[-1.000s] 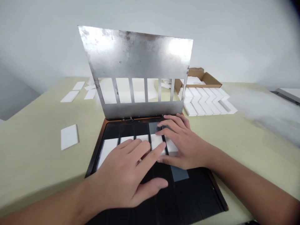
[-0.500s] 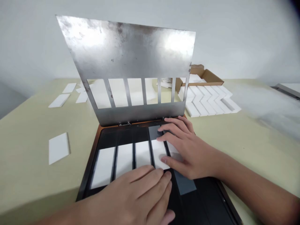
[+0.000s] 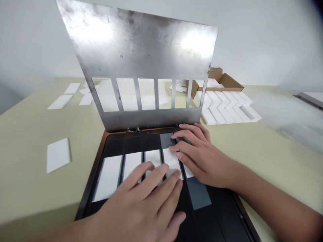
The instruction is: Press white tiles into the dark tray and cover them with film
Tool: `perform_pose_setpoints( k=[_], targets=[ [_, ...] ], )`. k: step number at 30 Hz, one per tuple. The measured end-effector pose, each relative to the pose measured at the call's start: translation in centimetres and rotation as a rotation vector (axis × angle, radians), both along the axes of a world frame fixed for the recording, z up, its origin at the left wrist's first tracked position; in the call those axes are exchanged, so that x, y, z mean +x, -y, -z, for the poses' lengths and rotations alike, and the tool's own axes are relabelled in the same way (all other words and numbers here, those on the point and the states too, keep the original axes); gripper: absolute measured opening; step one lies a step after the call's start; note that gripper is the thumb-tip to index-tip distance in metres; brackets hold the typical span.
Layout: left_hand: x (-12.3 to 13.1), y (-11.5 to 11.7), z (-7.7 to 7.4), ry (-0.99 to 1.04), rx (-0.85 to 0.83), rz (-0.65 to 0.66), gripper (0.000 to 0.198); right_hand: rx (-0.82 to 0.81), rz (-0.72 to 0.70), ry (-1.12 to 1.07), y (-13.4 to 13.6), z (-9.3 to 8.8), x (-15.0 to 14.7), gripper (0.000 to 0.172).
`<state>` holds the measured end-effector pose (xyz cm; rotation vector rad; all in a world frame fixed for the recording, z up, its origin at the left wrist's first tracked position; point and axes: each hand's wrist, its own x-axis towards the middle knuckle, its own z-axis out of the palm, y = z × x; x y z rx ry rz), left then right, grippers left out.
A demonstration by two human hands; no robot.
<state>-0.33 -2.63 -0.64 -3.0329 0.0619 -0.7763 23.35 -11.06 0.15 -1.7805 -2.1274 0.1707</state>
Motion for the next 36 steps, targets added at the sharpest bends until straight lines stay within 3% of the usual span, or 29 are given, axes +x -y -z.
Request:
perform_pose_setpoints(
  k=[5,10,12,17,21,24,36],
  targets=[
    [0.0,-0.2,-0.6,-0.016,-0.035,-0.064,0.038,-0.010,-0.030,-0.022,0.1,-0.3,0.3,0.034],
    [0.0,-0.3,-1.0,-0.045,0.020,-0.130,0.036,0.022,-0.081,-0.021,0.0,-0.2,0.6,0.075],
    [0.0,-0.4,-1.1,-0.062,0.032,-0.134,0.039,0.032,-0.089,-0.007,0.0,-0.2,0.6,0.078],
    [-0.1,-0.6,-1.4,-0.041,0.042,-0.124,0.044,0.027,-0.077,0.000,-0.1,-0.2,0.5,0.056],
    [-0.2,-0.2,-1.6,0.113,0.028,0.041,0.019,0.025,-0.045,-0.006,-0.1,-0.1,0.3,0.042],
    [-0.2,0.3,-1.5,0.126,0.031,0.123,0.025,0.013,-0.027,-0.005,-0.2,-0.1,0.1,0.033],
    [0.0,0.1,-0.5,0.049,0.029,0.010,0.033,-0.002,-0.016,-0.008,0.0,0.0,0.1,0.025]
  ],
)
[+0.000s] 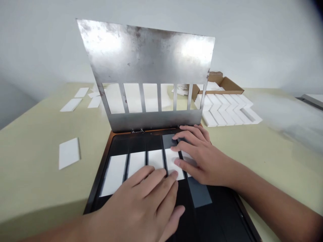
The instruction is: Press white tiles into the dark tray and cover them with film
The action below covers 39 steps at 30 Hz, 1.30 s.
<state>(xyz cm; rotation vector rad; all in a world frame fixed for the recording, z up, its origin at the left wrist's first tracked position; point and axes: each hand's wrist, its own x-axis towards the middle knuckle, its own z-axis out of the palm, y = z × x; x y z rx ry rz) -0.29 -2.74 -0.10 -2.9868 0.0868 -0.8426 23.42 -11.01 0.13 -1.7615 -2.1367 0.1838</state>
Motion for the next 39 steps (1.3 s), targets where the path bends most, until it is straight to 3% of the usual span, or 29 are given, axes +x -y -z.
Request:
perform_pose_setpoints(
  k=[4,7,11,15,17,27,39],
  targets=[
    [-0.2,0.1,0.0,0.015,0.009,-0.049,0.030,-0.020,0.014,0.004,-0.1,0.0,0.0,0.031],
    [-0.7,0.2,-0.4,-0.004,0.004,0.035,0.016,-0.041,0.023,0.001,-0.1,-0.2,0.0,0.035],
    [-1.2,0.2,-0.6,-0.017,-0.013,0.149,0.012,-0.025,0.002,0.017,0.1,-0.5,0.1,0.033],
    [-1.4,-0.2,0.1,-0.065,0.081,0.248,0.021,0.013,-0.072,0.061,0.5,-0.7,0.4,0.063],
    [-1.5,-0.5,0.4,-0.079,0.104,0.265,0.023,0.024,-0.088,0.085,0.6,-0.6,0.5,0.068],
    [-1.0,-0.7,0.0,-0.068,0.070,0.284,0.017,0.085,-0.116,0.116,0.4,-0.6,0.6,0.063],
    [-1.2,0.1,-0.2,-0.079,0.030,0.236,0.017,-0.056,-0.037,-0.040,0.4,-0.4,0.3,0.066]
  ],
)
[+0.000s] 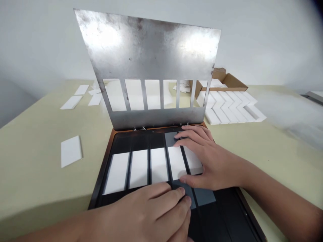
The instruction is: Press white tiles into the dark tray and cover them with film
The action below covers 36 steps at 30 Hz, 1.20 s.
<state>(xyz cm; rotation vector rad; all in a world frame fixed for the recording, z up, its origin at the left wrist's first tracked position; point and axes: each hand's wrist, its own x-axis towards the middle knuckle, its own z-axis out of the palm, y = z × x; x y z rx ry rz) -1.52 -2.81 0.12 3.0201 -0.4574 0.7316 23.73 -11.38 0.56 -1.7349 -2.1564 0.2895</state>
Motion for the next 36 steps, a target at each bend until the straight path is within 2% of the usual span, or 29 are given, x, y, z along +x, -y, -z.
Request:
perform_pose_setpoints(
  k=[17,24,28,36],
  targets=[
    [0.05,-0.09,0.25,0.018,-0.032,-0.001,0.018,0.022,-0.003,-0.002,0.14,0.16,0.09,0.066],
    [0.43,-0.51,0.28,0.039,-0.016,0.060,0.023,0.041,-0.007,-0.022,0.15,0.37,0.22,0.067],
    [0.21,-0.22,0.22,0.020,-0.009,0.020,0.020,0.032,-0.004,-0.016,0.11,0.36,0.21,0.067],
    [0.16,-0.13,0.35,0.024,-0.015,0.023,0.022,0.050,-0.006,-0.026,0.11,0.29,0.17,0.065]
  ],
)
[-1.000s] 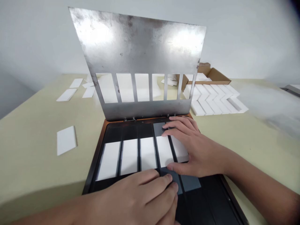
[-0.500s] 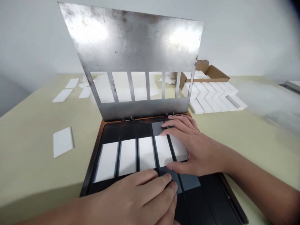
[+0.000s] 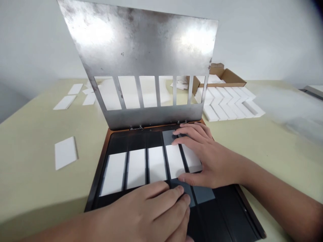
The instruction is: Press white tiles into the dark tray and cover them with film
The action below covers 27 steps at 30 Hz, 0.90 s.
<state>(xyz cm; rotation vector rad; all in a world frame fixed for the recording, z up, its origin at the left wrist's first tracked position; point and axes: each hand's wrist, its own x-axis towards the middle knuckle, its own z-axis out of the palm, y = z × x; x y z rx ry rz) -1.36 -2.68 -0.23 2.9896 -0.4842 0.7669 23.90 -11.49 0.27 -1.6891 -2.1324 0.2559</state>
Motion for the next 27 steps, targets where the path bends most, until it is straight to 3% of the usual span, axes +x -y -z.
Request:
perform_pose_setpoints(
  k=[27],
  targets=[
    [0.11,0.00,-0.26,-0.017,-0.023,0.002,0.022,-0.018,-0.003,0.037,0.02,0.19,0.09,0.069]
  ],
)
